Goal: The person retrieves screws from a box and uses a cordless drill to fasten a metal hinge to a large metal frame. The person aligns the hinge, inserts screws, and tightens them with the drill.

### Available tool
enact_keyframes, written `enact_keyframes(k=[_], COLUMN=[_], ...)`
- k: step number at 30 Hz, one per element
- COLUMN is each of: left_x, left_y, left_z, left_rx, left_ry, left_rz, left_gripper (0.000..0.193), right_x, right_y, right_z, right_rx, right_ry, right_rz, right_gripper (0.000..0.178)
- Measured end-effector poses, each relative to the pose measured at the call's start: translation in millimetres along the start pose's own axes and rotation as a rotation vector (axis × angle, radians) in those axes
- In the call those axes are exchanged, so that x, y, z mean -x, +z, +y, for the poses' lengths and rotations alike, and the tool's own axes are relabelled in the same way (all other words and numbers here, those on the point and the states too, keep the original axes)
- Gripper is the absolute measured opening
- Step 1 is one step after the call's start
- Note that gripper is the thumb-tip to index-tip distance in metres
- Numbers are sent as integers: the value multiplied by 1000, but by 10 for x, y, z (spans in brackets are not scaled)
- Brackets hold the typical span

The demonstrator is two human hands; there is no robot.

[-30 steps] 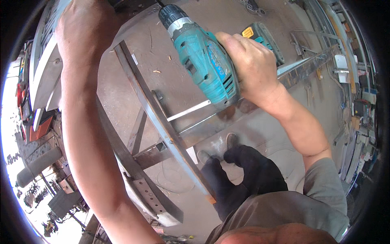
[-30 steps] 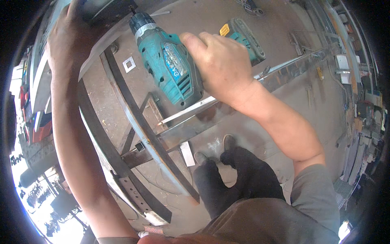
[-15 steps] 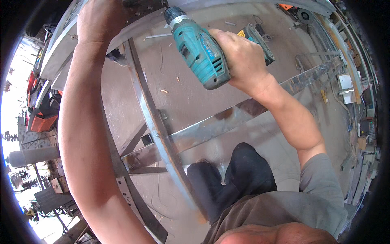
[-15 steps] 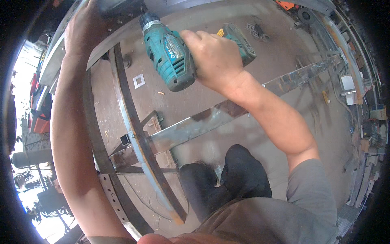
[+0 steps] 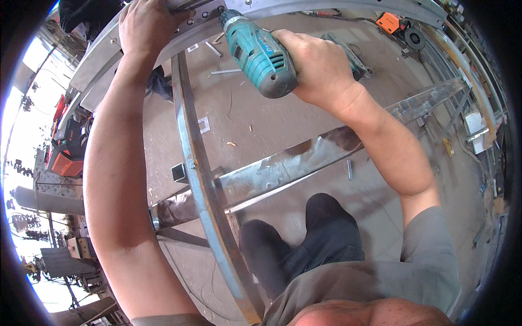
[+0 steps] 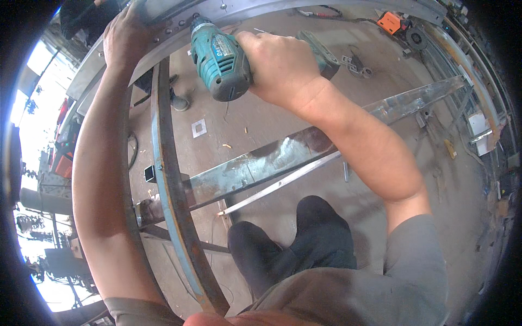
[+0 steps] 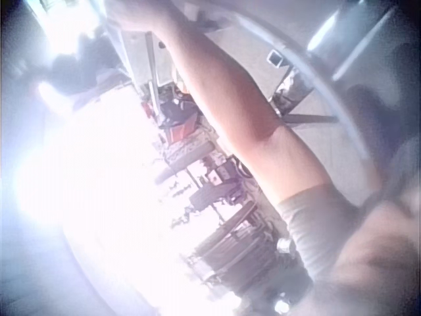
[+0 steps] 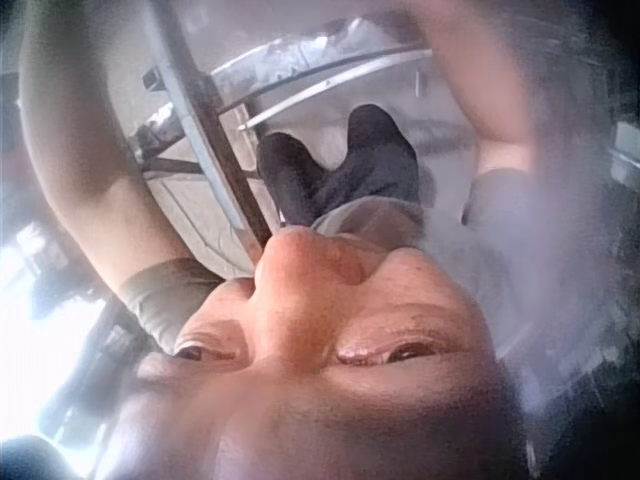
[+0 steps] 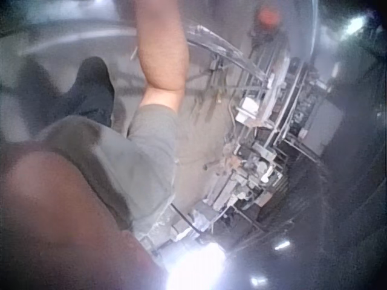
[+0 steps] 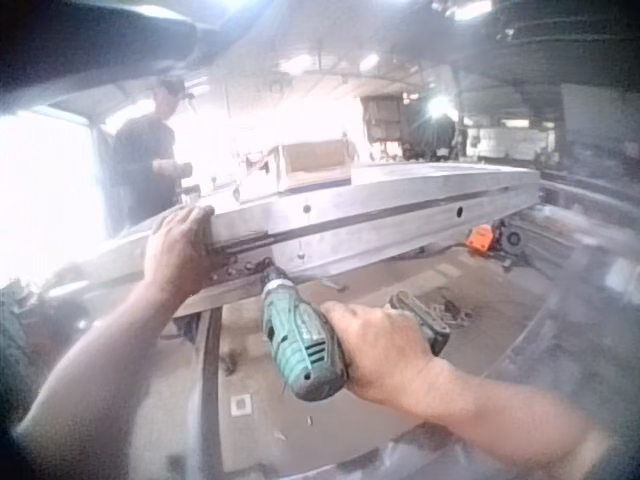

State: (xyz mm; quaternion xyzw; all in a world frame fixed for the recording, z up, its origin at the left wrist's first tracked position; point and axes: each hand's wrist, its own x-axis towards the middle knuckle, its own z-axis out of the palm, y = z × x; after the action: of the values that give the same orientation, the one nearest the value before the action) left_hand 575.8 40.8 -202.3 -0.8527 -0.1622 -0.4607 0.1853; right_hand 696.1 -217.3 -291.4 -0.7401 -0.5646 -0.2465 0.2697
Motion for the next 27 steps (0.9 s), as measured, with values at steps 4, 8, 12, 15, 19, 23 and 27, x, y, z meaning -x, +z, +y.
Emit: enact_keyframes(k=[4, 8, 12, 15, 19, 23, 27], left_x=[28, 16, 11, 10, 3, 0, 1], left_y=[23, 21, 25, 16, -43, -92, -98], left_z=[-8, -22, -36, -30, -10, 20, 17], left_rx=[-27, -79, -59, -73, -69, -45, -41], left_ry=[74, 83, 135, 87, 76, 115, 107], left_rz=[78, 65, 99, 71, 47, 84, 68], left_gripper=[71, 69, 66, 63, 61, 57, 56], right_x=[21, 22, 34, 24, 18, -13, -53], right_y=[18, 46, 60, 64, 31, 5, -41], right_z=[-26, -36, -30, -31, -11, 16, 18], right_rx=[23, 19, 22, 18, 4, 23, 46], right_ry=[13, 2, 1, 16, -10, -35, -27], right_rz=[11, 43, 42, 42, 64, 42, 13], right_gripper=[36, 35, 33, 34, 37, 28, 26])
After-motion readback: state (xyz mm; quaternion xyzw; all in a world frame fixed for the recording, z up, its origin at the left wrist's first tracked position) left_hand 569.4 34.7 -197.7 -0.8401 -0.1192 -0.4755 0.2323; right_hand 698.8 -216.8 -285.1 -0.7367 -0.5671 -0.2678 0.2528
